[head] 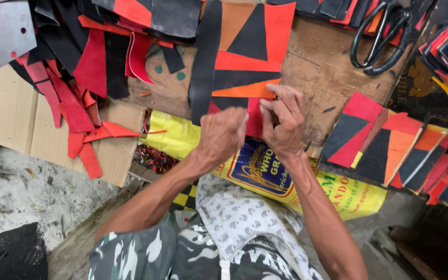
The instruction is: The person arranges small red, orange, and black leather pieces into a geometric pattern on a black backing panel, pressing each piece into place by hand. They then pick up scissors and trim the edges of the assembled patchwork panel.
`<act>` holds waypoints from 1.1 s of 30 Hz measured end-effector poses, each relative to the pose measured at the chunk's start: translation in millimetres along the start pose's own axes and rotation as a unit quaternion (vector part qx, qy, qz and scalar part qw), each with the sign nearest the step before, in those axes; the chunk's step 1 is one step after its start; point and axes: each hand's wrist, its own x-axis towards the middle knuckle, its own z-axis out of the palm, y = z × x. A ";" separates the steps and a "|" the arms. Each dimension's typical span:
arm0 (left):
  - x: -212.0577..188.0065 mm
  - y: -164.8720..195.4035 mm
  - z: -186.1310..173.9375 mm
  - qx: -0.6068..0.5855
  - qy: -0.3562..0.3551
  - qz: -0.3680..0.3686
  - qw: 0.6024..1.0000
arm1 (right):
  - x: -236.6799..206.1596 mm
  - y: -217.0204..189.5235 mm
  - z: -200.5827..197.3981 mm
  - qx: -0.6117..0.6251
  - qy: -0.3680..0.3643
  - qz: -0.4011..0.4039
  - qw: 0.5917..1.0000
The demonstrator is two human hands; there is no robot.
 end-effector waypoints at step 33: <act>24.7 -33.8 -5.8 0.010 -0.028 0.120 0.992 | 0.6 3.2 0.2 -0.002 -0.007 -0.006 1.000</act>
